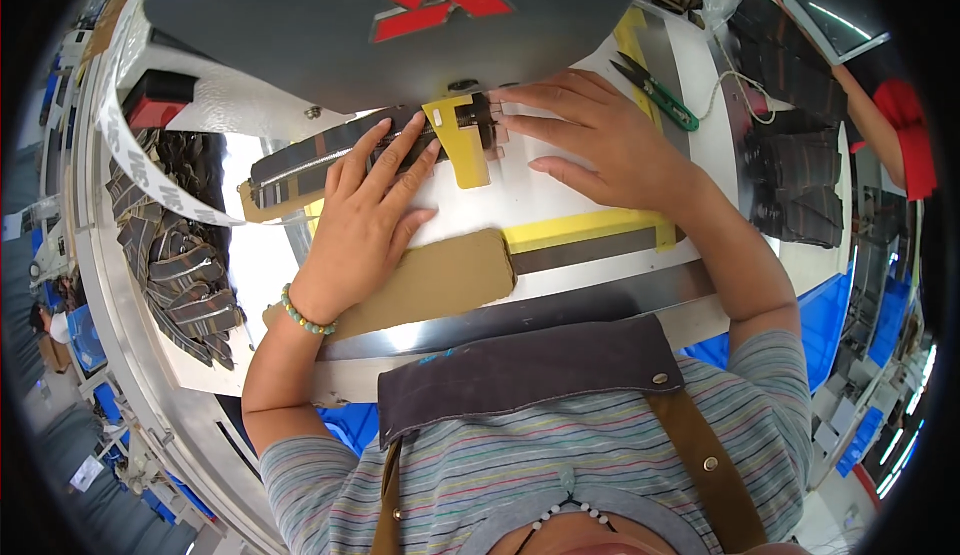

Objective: Using an industrial sewing machine to assemble leather and fabric straps.

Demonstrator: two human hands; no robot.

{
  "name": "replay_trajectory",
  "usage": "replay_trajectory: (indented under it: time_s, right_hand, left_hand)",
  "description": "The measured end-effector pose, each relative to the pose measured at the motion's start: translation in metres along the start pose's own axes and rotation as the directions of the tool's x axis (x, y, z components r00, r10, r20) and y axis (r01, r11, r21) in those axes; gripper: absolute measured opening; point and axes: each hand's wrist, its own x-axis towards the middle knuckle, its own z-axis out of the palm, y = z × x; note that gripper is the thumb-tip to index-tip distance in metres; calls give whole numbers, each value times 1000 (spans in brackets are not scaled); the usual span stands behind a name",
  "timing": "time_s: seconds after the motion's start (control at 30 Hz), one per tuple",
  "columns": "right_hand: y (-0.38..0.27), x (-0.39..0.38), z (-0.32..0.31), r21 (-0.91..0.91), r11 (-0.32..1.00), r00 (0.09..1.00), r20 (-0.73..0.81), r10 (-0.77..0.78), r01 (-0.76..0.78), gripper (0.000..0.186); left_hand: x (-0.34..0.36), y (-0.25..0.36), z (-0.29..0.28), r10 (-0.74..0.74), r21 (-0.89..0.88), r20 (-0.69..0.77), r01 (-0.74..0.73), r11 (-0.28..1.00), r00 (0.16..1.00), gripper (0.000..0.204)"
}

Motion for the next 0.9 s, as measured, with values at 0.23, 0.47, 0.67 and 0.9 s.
replay_trajectory:
  time_s: [0.23,0.47,0.67,0.9]
  right_hand:
    - [-8,3,11,-101,994,993,115,-32,44,51]
    - [-8,3,12,-131,991,991,134,-19,36,53]
    - [-2,2,7,-4,1000,999,41,-2,2,56]
    - [-2,3,8,-73,997,999,44,-22,25,53]
  left_hand:
    - [2,0,-5,10,25,26,-10,1000,1000,69]
    - [3,-3,-4,22,16,-35,-21,1000,999,68]
    - [4,-8,-8,55,6,-79,-55,998,995,62]
    - [4,-12,-11,63,-25,-103,-66,998,993,56]
